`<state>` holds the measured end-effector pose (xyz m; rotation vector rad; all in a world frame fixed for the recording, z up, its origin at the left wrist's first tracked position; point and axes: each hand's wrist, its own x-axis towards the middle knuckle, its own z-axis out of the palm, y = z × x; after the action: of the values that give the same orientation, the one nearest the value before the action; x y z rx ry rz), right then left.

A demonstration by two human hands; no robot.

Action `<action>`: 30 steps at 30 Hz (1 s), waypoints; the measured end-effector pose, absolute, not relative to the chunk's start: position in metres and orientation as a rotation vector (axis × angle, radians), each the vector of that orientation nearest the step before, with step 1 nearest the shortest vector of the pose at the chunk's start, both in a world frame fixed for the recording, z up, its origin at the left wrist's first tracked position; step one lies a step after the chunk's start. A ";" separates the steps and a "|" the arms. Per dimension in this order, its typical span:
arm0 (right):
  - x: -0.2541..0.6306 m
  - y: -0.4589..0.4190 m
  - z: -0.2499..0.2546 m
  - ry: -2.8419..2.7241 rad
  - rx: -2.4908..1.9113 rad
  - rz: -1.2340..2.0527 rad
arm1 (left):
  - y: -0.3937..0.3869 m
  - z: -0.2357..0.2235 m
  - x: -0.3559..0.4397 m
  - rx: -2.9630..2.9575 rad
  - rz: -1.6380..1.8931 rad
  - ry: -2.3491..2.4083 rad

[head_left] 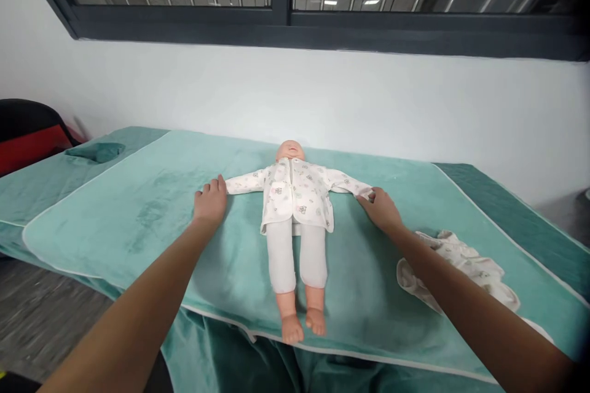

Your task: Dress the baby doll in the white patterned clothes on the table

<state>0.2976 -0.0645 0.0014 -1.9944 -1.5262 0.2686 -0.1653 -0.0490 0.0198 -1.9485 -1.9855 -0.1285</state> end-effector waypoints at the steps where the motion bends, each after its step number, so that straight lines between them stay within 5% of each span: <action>1: 0.303 -0.054 -0.003 -1.523 -2.018 0.260 | -0.047 0.018 -0.166 -1.922 -0.129 -2.002; 16: 0.320 -0.020 -0.016 -1.429 -1.797 -0.044 | -0.016 0.017 -0.202 -1.622 -0.476 -2.518; 30: 0.212 -0.156 -0.019 -1.742 -1.385 0.430 | -0.134 -0.013 -0.110 -2.071 -1.844 -2.150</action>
<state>0.2119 -0.1565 -0.0188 -1.3852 -1.7423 0.4299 -0.1097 -0.1341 -0.0133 -2.0714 -2.1496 -1.8436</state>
